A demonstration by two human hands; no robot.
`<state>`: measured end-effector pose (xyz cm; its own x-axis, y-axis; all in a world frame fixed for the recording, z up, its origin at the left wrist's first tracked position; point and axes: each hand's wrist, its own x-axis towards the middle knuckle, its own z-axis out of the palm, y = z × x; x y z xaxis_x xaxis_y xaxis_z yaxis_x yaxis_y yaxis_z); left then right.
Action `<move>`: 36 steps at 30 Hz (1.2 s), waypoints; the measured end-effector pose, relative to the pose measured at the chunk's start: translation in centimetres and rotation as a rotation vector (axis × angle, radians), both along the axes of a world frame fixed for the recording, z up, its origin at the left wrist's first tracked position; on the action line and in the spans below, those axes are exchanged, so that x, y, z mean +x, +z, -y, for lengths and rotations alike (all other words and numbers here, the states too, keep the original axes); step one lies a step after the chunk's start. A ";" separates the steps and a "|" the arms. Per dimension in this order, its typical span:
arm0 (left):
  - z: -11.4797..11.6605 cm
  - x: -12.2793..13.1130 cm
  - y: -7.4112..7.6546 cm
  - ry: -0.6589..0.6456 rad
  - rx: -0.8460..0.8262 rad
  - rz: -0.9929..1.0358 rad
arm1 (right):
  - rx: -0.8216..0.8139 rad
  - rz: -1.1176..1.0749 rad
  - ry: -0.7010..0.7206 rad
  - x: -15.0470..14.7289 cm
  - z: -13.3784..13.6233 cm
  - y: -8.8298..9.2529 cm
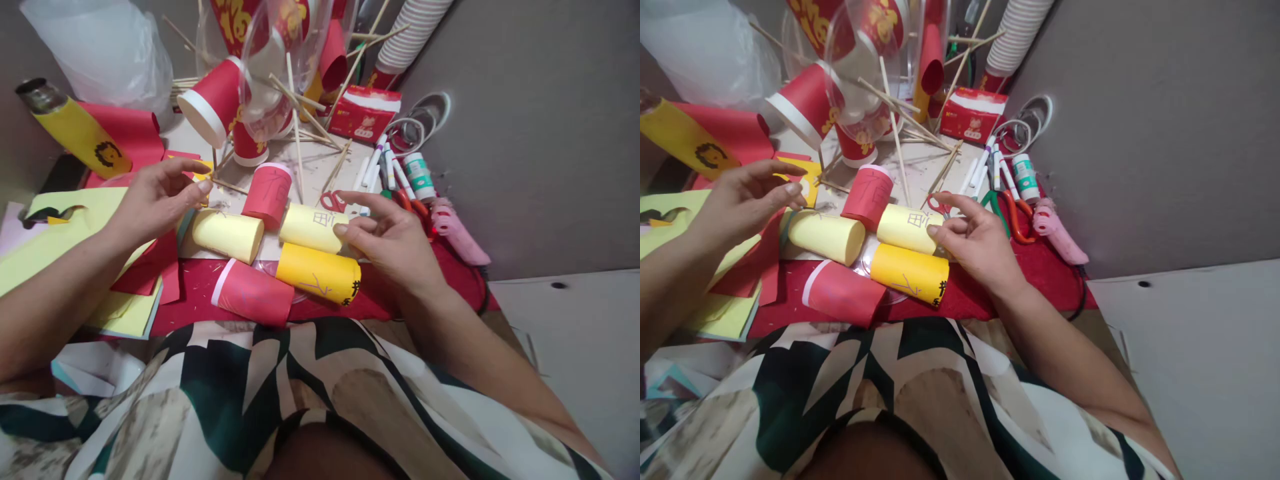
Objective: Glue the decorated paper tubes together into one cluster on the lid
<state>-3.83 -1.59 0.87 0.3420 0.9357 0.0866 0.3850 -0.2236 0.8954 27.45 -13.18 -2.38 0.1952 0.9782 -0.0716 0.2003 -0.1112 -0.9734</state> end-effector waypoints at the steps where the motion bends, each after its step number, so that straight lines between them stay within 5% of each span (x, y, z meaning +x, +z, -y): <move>1: -0.5 0.3 -0.1 -0.030 -0.010 -0.007 | 0.008 -0.037 -0.001 0.2 -0.2 0.1; 10: -2.5 3.7 0.6 -0.239 -0.043 -0.211 | 0.292 -0.065 -0.132 3.7 -2.8 0.4; 20: -2.4 5.3 0.7 -0.253 0.036 -0.425 | 0.313 0.224 0.160 3.4 -3.9 -1.8; 36: -3.1 6.6 1.7 -0.320 0.174 -0.594 | 0.321 0.282 0.274 3.7 -5.4 -1.9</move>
